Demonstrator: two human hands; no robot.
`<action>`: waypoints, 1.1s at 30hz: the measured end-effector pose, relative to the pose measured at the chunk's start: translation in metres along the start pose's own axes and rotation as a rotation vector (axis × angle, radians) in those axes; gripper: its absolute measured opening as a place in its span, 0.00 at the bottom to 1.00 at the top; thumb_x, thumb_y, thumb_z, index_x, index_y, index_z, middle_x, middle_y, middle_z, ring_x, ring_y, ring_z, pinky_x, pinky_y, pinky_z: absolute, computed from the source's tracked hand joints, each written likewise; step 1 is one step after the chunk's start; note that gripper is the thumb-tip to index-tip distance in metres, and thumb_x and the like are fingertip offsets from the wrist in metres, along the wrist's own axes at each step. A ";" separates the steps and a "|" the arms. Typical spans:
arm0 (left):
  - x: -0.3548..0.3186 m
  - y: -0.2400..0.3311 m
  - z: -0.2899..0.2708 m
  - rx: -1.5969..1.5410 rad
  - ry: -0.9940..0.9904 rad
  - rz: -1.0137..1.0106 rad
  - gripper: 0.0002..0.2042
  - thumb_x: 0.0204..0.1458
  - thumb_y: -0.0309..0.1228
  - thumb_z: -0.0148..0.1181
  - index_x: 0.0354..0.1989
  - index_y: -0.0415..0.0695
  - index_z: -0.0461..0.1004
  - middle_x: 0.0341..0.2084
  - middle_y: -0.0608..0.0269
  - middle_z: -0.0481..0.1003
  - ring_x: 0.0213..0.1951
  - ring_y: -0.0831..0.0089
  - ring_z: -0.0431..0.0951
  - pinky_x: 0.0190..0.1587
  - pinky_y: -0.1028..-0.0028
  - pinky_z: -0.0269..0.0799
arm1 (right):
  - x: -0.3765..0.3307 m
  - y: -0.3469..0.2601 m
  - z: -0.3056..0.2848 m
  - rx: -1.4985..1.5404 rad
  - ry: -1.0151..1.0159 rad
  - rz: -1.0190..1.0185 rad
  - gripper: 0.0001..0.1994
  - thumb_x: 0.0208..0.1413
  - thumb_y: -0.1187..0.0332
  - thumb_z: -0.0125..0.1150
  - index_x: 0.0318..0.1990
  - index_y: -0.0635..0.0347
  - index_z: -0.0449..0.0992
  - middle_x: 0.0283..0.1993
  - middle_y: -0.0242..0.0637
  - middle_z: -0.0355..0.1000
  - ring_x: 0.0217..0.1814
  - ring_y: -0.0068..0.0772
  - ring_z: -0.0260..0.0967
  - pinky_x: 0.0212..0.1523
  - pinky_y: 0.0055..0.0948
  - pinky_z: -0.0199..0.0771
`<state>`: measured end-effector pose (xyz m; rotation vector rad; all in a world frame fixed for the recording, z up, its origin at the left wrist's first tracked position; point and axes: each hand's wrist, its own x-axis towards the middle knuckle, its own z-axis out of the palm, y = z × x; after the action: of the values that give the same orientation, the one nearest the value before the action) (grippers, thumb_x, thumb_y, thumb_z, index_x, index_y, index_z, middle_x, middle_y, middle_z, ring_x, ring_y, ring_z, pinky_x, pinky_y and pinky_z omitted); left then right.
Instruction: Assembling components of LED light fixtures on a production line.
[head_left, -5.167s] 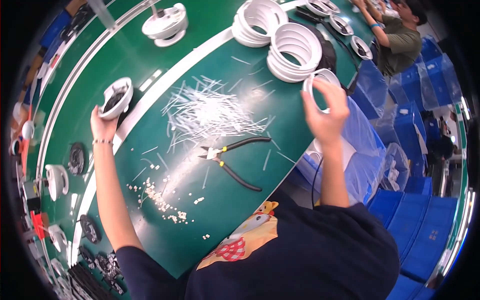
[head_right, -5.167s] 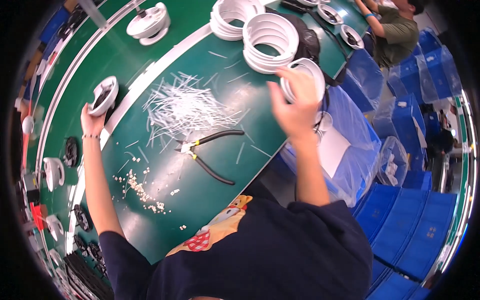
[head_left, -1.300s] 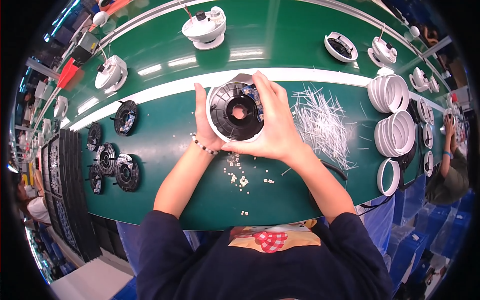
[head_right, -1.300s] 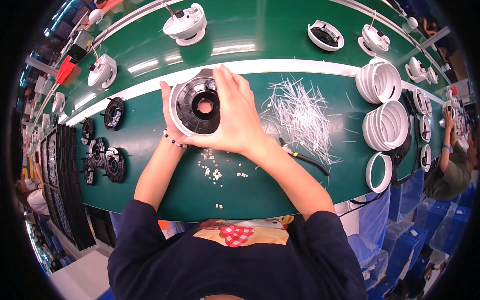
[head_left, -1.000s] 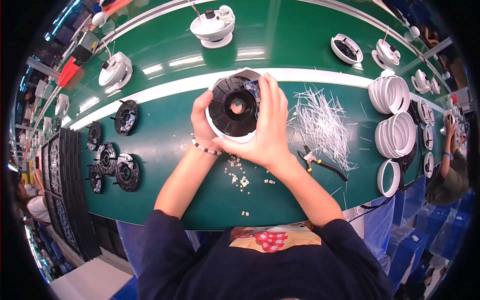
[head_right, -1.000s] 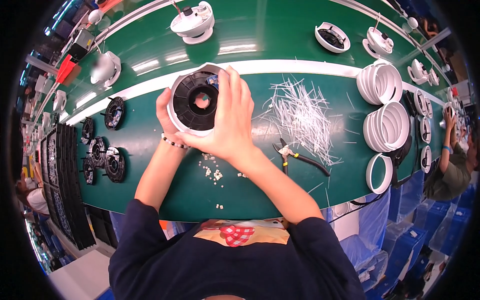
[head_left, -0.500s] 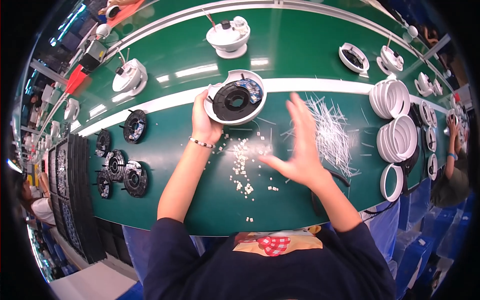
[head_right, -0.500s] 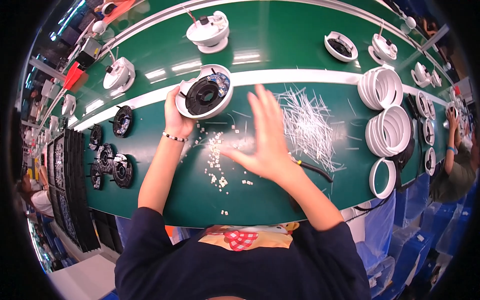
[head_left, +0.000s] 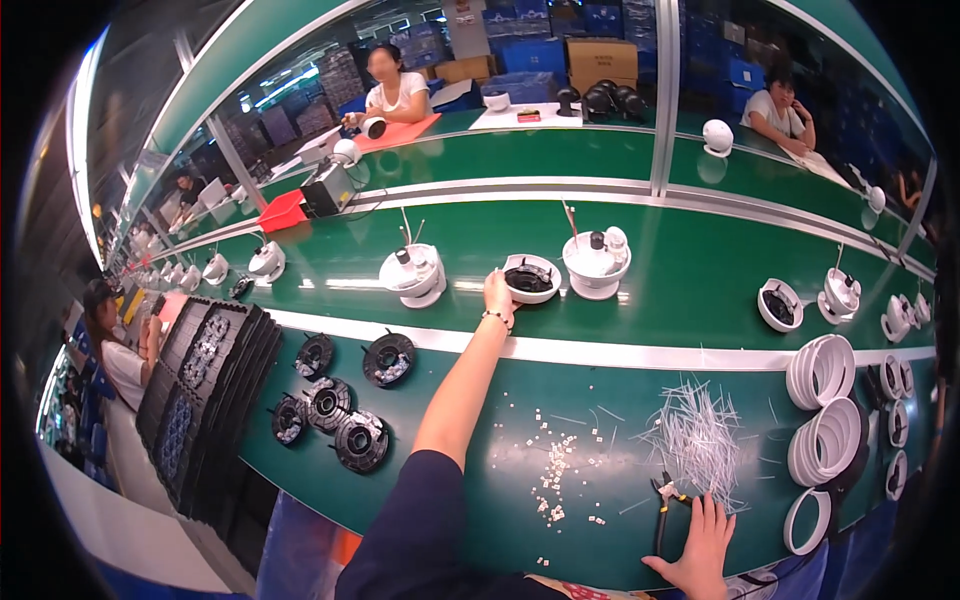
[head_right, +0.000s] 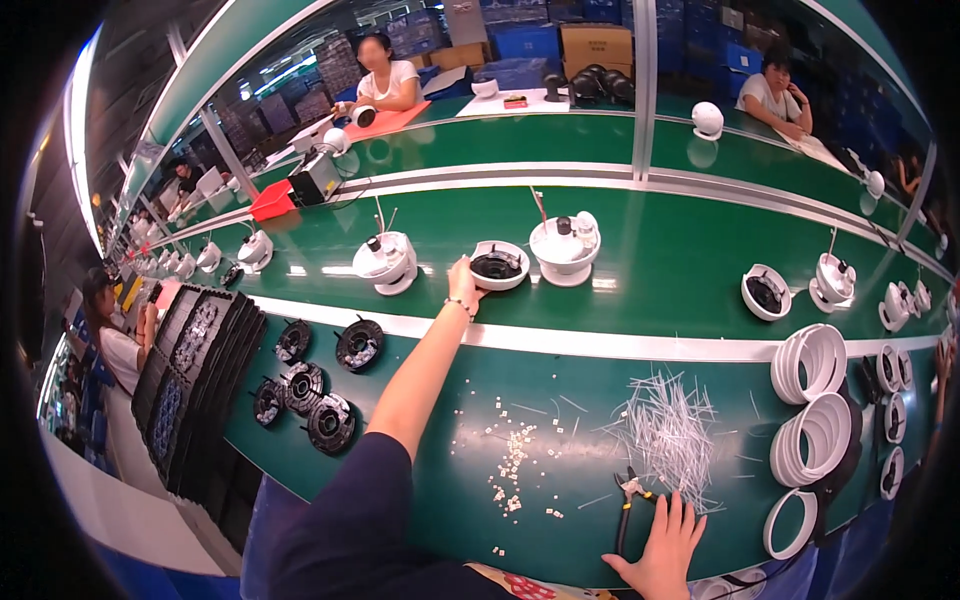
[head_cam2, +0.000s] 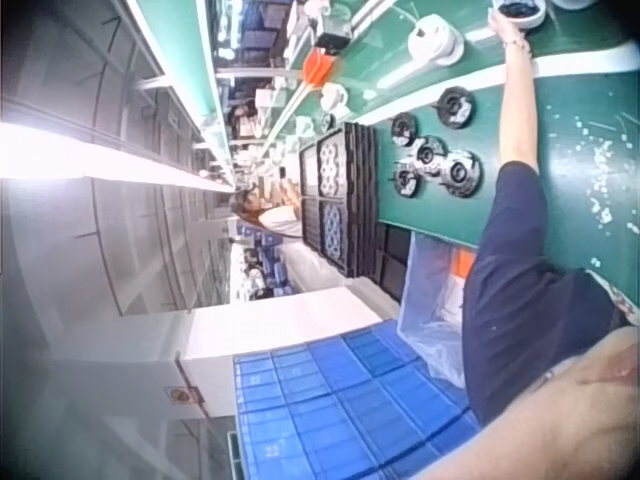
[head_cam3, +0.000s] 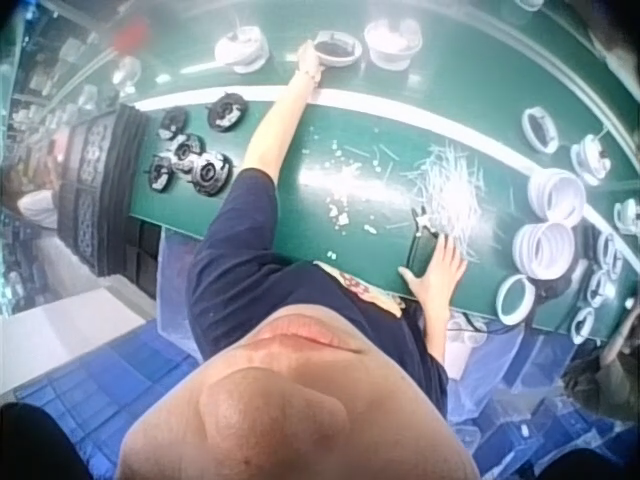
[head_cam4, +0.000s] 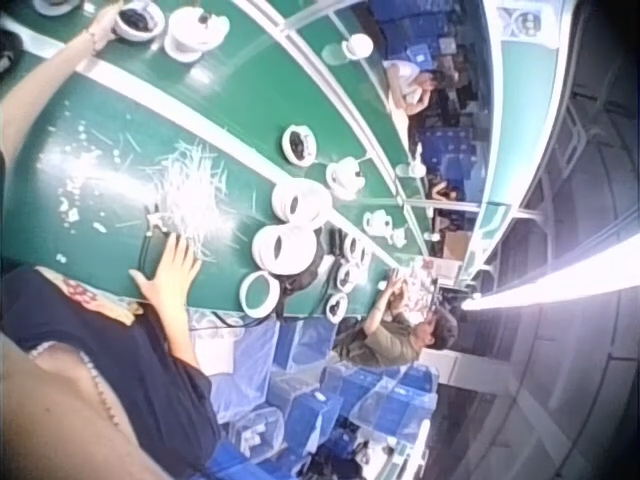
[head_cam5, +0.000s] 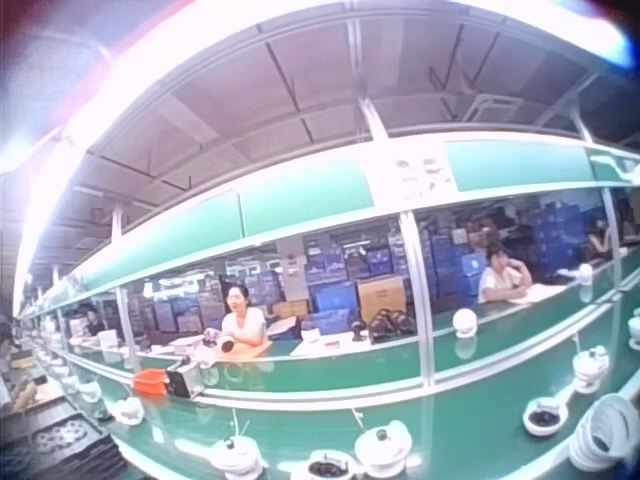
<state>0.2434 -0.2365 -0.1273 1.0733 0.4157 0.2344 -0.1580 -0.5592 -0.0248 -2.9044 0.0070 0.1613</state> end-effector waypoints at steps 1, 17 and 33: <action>0.027 0.001 -0.032 0.247 0.129 0.246 0.20 0.53 0.39 0.42 0.51 0.41 0.58 0.42 0.54 0.67 0.41 0.58 0.70 0.42 0.60 0.66 | 0.003 0.000 0.004 0.010 0.002 -0.065 0.49 0.24 0.56 0.70 0.57 0.63 0.50 0.58 0.49 0.51 0.60 0.51 0.46 0.58 0.50 0.41; -0.064 0.076 0.035 1.030 -0.238 1.482 0.18 0.38 0.24 0.53 0.43 0.39 0.66 0.47 0.54 0.63 0.51 0.55 0.60 0.53 0.63 0.56 | 0.083 0.017 -0.065 -0.471 0.115 -0.448 0.23 0.28 0.72 0.54 0.39 0.69 0.66 0.34 0.46 0.59 0.38 0.44 0.55 0.41 0.39 0.55; -0.017 0.033 0.130 1.430 -0.560 0.635 0.09 0.42 0.35 0.56 0.27 0.42 0.75 0.27 0.50 0.74 0.33 0.55 0.74 0.39 0.64 0.69 | 0.440 -0.054 -0.137 -0.811 0.520 -1.016 0.21 0.24 0.74 0.64 0.35 0.54 0.71 0.35 0.30 0.62 0.42 0.29 0.59 0.44 0.25 0.57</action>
<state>0.2861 -0.3317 -0.0412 2.5855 -0.4011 0.1597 0.2946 -0.5342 0.0717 -3.0889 -1.7212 -0.9412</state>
